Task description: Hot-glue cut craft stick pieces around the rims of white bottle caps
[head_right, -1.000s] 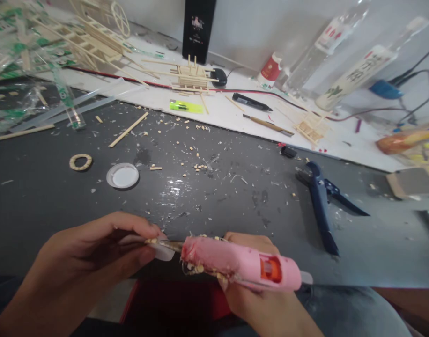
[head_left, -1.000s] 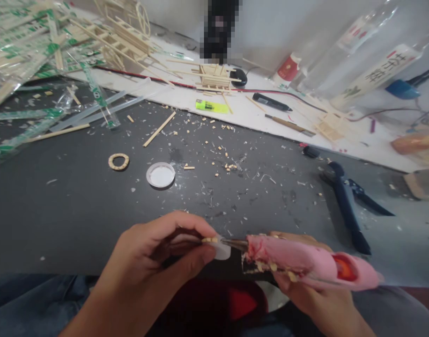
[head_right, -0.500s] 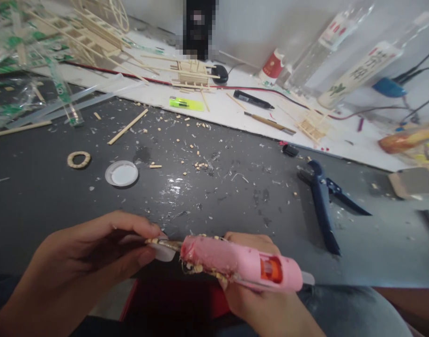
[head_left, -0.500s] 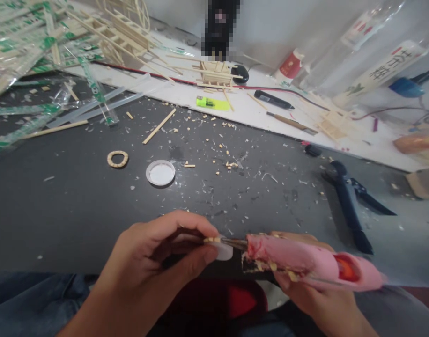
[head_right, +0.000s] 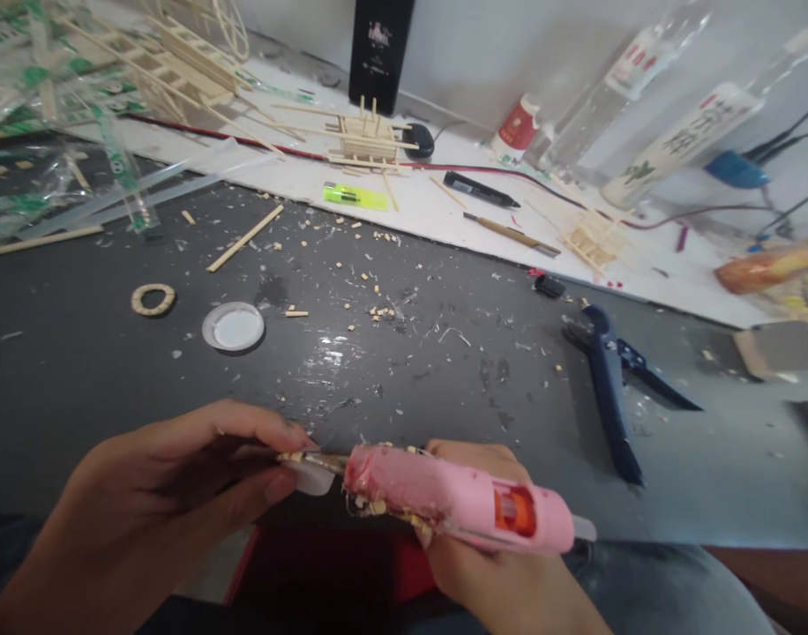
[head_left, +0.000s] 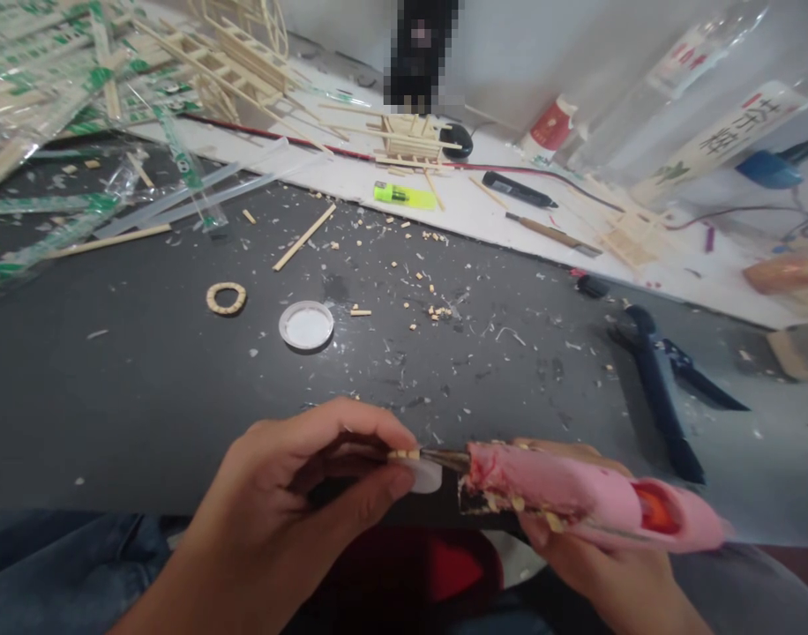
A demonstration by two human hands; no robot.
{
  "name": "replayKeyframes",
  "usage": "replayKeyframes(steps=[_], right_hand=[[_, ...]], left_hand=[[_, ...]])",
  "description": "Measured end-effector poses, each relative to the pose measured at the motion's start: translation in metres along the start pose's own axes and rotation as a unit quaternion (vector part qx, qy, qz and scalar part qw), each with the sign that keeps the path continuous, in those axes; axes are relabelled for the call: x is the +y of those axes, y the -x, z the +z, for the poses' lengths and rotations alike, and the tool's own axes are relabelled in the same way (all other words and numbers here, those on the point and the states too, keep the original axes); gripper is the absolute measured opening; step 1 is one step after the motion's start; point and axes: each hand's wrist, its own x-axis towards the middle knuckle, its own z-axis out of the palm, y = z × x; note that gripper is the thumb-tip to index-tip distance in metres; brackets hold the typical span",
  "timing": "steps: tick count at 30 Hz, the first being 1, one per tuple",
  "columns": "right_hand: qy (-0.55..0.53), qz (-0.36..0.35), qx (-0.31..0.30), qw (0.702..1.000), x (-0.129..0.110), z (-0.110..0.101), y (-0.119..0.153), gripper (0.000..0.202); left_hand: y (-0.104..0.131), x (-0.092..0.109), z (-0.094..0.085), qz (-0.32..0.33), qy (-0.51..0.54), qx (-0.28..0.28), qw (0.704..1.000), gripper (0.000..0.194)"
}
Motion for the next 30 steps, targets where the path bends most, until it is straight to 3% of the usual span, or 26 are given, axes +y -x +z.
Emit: replayKeyframes(steps=[6,10,13,16,20,23,25,28,30], right_hand=[[-0.056,0.062,0.019,0.996,0.005,0.006,0.009,0.021],[-0.152,0.23,0.084,0.958,0.003,0.006,0.016,0.027],[-0.053,0.292,0.156,0.942,0.01,-0.005,0.009,0.033],[0.182,0.222,0.154,0.945,0.029,-0.023,-0.007,0.026],[0.332,0.148,0.047,0.93,0.052,-0.043,-0.02,0.032],[0.36,0.121,0.001,0.925,0.049,-0.057,-0.024,0.035],[0.355,0.109,0.024,0.928,0.036,-0.067,-0.033,0.027],[0.323,0.075,0.103,0.938,0.011,-0.073,-0.071,0.02],[0.268,0.029,0.056,0.961,-0.001,-0.068,-0.108,0.018]], left_hand=[[0.001,0.001,0.0,-0.008,0.009,0.01,1.0,0.008],[0.002,0.0,-0.001,-0.005,0.016,0.002,1.0,0.012],[0.003,-0.001,-0.002,0.005,0.01,-0.011,1.0,0.012],[0.003,-0.002,-0.002,0.017,0.008,-0.023,1.0,0.01],[0.001,-0.002,0.0,0.02,0.014,-0.017,1.0,0.006],[0.001,-0.001,0.001,-0.006,0.024,-0.015,1.0,0.001],[0.001,-0.001,0.001,-0.025,0.038,-0.016,0.999,0.003],[0.002,-0.001,0.002,-0.04,0.056,-0.019,0.997,0.002],[0.001,0.0,0.003,-0.046,0.063,-0.018,0.997,0.001]])
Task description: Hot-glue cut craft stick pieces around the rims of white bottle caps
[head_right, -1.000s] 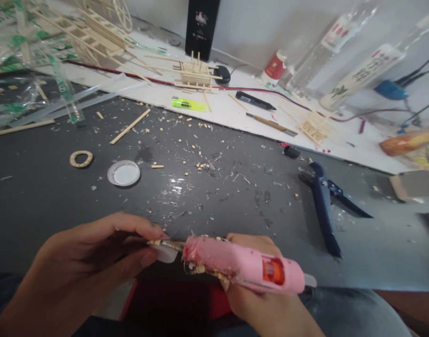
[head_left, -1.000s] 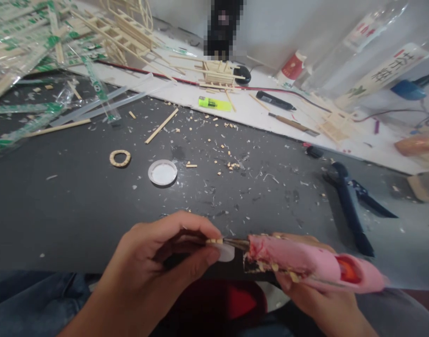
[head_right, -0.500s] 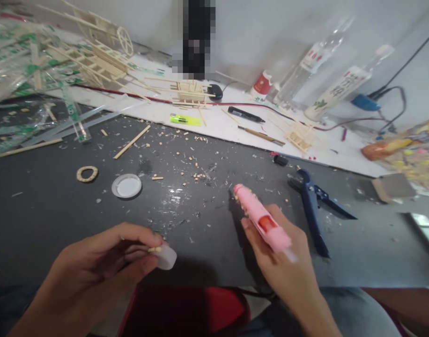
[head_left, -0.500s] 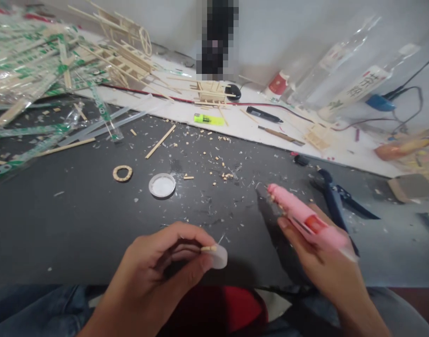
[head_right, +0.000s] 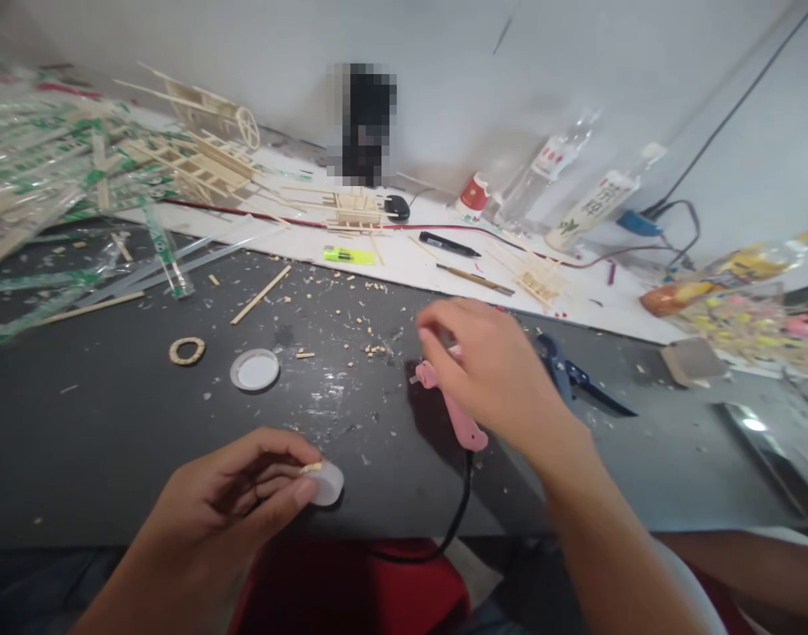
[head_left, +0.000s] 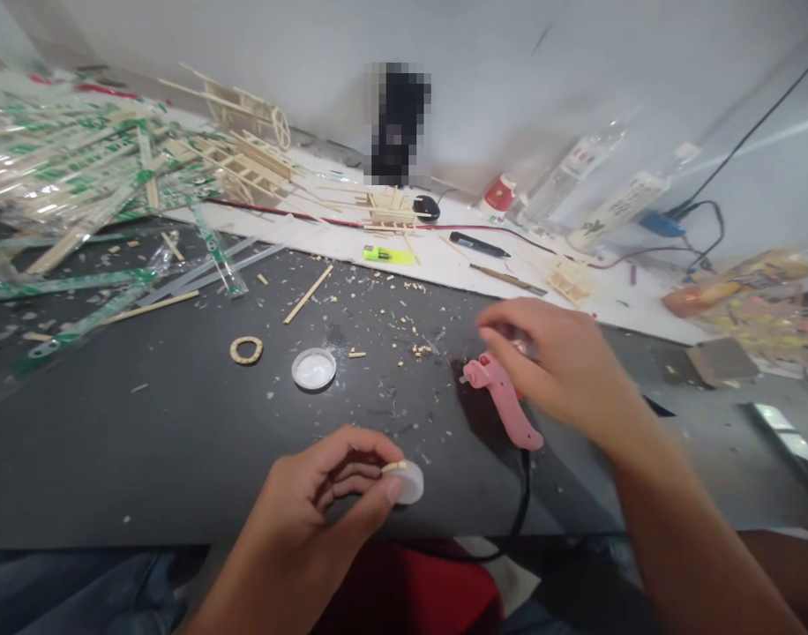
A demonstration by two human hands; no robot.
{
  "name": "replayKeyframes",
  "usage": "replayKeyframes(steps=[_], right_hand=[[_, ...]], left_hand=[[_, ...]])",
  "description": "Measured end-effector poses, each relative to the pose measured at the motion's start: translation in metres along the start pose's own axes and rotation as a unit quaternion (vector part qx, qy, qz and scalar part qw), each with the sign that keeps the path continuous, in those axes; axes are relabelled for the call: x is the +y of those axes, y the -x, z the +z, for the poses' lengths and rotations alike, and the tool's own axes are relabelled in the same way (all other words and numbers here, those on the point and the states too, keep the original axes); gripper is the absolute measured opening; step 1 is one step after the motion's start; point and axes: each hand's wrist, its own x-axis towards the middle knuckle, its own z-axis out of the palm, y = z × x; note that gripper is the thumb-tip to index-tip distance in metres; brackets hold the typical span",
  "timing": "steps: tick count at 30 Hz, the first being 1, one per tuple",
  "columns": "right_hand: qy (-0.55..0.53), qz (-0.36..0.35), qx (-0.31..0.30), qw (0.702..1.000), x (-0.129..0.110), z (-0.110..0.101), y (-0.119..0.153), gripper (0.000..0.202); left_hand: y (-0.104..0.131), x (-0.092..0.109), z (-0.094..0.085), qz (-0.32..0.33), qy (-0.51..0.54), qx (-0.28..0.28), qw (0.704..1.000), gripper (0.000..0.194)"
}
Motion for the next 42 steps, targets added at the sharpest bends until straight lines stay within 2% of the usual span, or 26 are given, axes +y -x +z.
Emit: replayKeyframes(steps=[2,5,9,13,16,18,19,21,24,26,29,32,36,42], right_hand=[[-0.027,-0.039,-0.071,0.996,-0.011,0.01,-0.033,0.023],[-0.028,-0.061,-0.107,0.992,-0.019,0.031,-0.065,0.025],[-0.026,-0.075,-0.11,0.991,-0.019,0.051,-0.074,0.023],[-0.027,-0.074,-0.09,0.993,-0.022,0.055,-0.076,0.023],[-0.045,-0.068,-0.059,0.995,-0.033,0.041,-0.06,0.02],[-0.086,-0.045,-0.024,0.995,-0.044,0.026,-0.033,0.015],[-0.157,-0.008,0.008,0.987,-0.05,0.019,-0.015,0.01],[-0.281,0.049,0.022,0.958,-0.06,0.011,0.021,0.011],[-0.391,0.1,0.045,0.914,-0.071,0.019,0.065,0.014],[-0.416,0.134,0.067,0.897,-0.076,0.033,0.08,0.012],[-0.415,0.148,0.1,0.892,-0.08,0.053,0.085,0.012],[-0.411,0.119,0.116,0.897,-0.08,0.064,0.084,0.01],[-0.448,0.072,0.096,0.886,-0.078,0.069,0.083,0.01],[-0.502,0.092,0.082,0.856,-0.078,0.07,0.08,0.009]], left_hand=[[-0.001,0.001,0.001,-0.003,0.004,0.004,1.0,0.001],[0.0,0.003,0.001,-0.012,0.003,0.004,1.0,0.002],[0.003,0.005,0.0,-0.016,0.001,-0.016,1.0,0.002],[0.005,0.006,-0.001,0.0,0.005,-0.022,1.0,0.003],[0.005,0.005,-0.001,0.004,0.002,-0.018,1.0,0.002],[0.005,0.003,-0.001,0.01,-0.001,-0.008,1.0,0.003],[0.005,0.003,-0.002,0.015,-0.003,-0.005,1.0,0.004],[0.005,0.001,-0.002,0.028,-0.011,-0.003,1.0,0.006],[0.006,-0.001,-0.001,0.047,-0.03,0.018,0.998,0.005],[0.006,-0.001,0.0,0.059,-0.046,0.043,0.996,0.004],[0.005,-0.002,0.0,0.083,-0.087,0.063,0.991,0.007],[0.004,-0.001,-0.002,0.107,-0.145,0.065,0.982,0.013],[0.004,0.0,-0.002,0.126,-0.194,0.074,0.97,0.016],[0.002,-0.001,-0.001,0.128,-0.209,0.091,0.965,0.015]])
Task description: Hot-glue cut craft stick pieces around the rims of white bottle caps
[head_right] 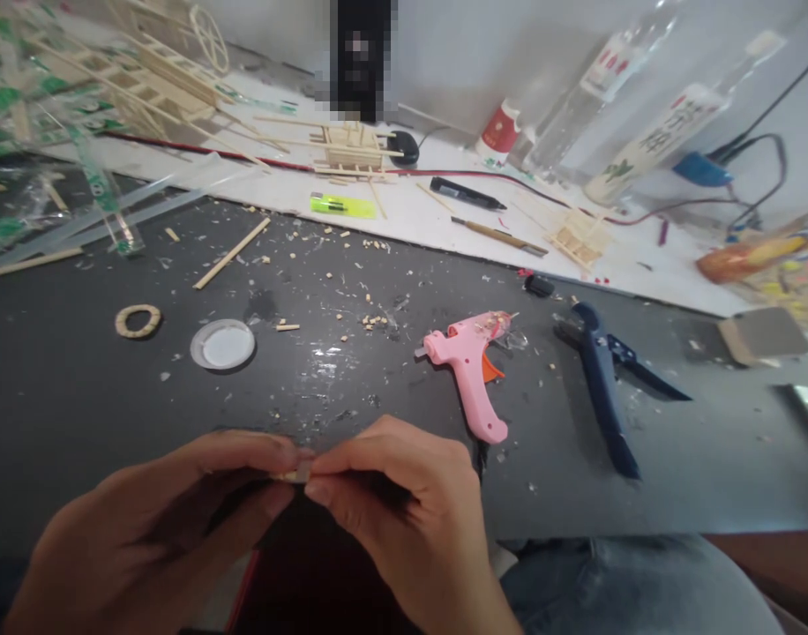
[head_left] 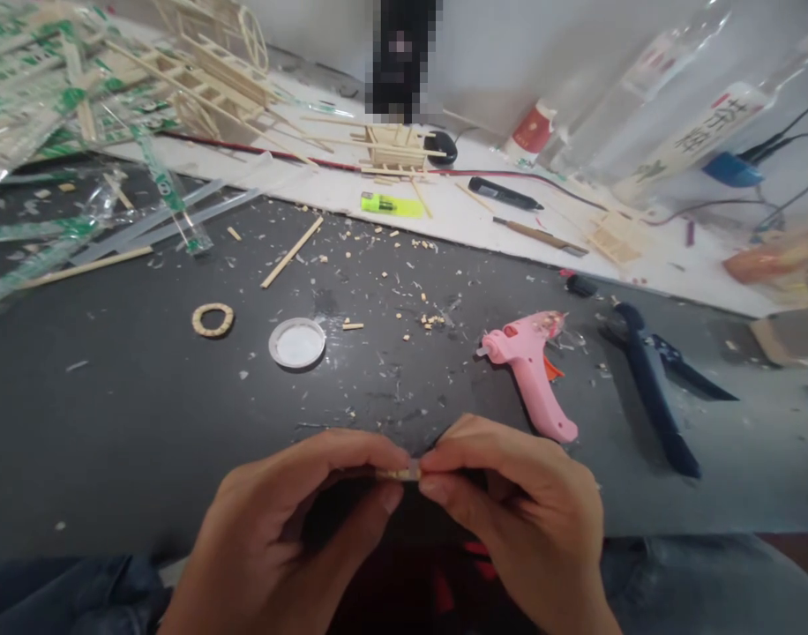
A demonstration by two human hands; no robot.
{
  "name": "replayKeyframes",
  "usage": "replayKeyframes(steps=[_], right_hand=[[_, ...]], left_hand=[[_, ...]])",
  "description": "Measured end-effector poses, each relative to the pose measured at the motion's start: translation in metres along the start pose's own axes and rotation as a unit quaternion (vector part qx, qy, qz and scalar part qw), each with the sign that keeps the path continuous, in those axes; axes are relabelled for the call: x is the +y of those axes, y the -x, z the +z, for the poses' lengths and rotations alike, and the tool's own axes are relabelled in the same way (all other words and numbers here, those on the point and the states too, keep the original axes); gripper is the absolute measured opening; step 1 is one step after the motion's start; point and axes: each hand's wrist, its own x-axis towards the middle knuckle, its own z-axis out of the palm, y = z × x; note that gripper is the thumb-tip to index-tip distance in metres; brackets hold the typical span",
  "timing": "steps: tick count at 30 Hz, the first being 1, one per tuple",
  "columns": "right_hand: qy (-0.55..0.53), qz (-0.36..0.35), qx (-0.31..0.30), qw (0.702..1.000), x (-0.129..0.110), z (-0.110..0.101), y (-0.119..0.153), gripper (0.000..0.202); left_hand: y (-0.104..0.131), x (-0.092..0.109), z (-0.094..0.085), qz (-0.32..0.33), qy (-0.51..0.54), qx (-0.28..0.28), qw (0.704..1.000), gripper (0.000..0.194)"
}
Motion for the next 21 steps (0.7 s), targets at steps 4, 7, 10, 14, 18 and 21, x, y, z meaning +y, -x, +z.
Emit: replayKeyframes(steps=[4,7,10,14,18,21], right_hand=[[-0.004,0.018,-0.003,1.0,-0.0009,-0.0002,-0.0008,0.009],[0.0,0.024,-0.007,1.0,-0.0019,-0.0007,0.0002,0.011],[0.002,0.029,-0.008,1.0,-0.0028,-0.0004,0.0009,0.012],[0.004,0.035,-0.006,0.999,-0.0028,0.0003,0.0003,0.011],[0.012,0.031,-0.011,0.999,-0.0018,-0.0002,0.0004,0.011],[0.017,0.03,-0.016,0.999,-0.0014,-0.0007,0.0013,0.012]], left_hand=[[0.0011,-0.0008,-0.0001,0.005,-0.012,0.013,1.0,0.016],[0.0009,-0.0011,0.0004,0.013,-0.027,0.016,0.999,0.017],[0.0004,-0.0008,0.0004,0.018,-0.031,0.013,0.999,0.02],[0.0015,0.0012,-0.0008,0.014,-0.023,0.004,1.0,0.017],[0.0014,0.003,-0.0002,0.012,-0.02,0.009,1.0,0.021],[-0.0001,0.0028,0.0009,0.017,-0.007,0.014,1.0,0.021]])
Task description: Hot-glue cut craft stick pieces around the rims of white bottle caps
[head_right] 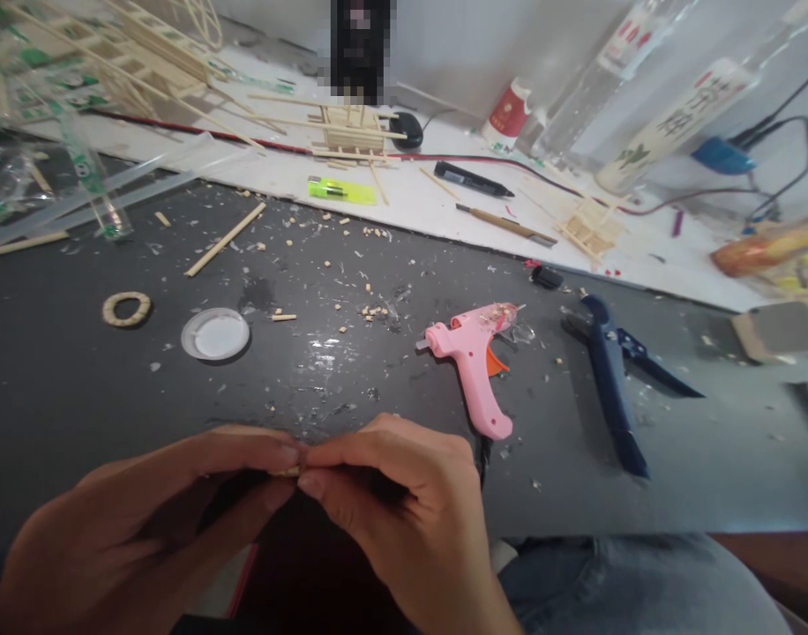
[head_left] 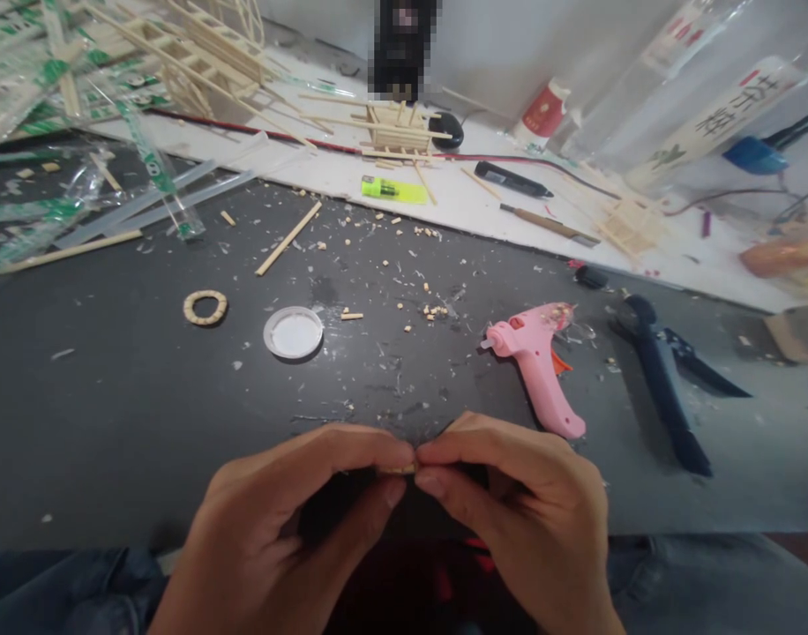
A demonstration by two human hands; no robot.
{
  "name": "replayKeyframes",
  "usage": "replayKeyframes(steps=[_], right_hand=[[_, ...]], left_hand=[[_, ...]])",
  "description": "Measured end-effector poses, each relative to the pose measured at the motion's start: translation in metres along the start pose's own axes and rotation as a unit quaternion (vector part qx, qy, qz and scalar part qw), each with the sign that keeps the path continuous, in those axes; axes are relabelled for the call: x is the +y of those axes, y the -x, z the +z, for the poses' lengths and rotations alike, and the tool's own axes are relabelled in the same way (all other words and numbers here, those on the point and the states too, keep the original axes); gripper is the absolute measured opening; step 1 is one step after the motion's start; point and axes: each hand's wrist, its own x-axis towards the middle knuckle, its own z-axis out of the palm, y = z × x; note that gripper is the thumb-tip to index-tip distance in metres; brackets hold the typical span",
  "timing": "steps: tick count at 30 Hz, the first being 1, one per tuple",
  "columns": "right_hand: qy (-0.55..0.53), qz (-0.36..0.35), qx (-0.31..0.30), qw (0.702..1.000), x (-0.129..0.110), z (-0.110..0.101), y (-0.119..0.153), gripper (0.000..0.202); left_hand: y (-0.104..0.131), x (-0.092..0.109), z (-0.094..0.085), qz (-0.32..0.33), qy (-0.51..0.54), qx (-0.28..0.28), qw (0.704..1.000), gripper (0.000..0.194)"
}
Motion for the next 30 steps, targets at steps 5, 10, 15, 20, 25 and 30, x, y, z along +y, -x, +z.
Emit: replayKeyframes(steps=[5,10,15,20,25,30], right_hand=[[0.01,-0.013,-0.006,1.0,0.0008,-0.0006,0.0012,0.012],[0.015,-0.016,-0.01,1.0,0.0015,-0.0016,0.0017,0.012],[-0.006,-0.004,0.004,1.0,0.001,-0.0007,0.003,0.019],[-0.041,-0.014,0.008,0.999,0.0011,0.001,0.0034,0.025],[-0.027,-0.013,-0.005,1.0,0.0023,0.001,0.0022,0.021],[-0.022,-0.002,-0.012,1.0,0.0038,0.0003,0.0023,0.02]], left_hand=[[-0.0023,-0.0038,-0.0003,0.015,-0.009,-0.01,1.0,0.019],[-0.0025,-0.006,-0.0015,0.032,-0.024,-0.015,0.999,0.022],[-0.002,-0.0044,-0.0025,0.029,-0.028,-0.012,0.999,0.02],[-0.0018,-0.0046,-0.0016,0.031,-0.032,0.005,0.999,0.018],[-0.0027,-0.0032,-0.001,0.031,-0.04,0.0,0.999,0.02],[-0.0039,-0.0033,-0.0002,0.026,-0.039,0.0,0.999,0.02]])
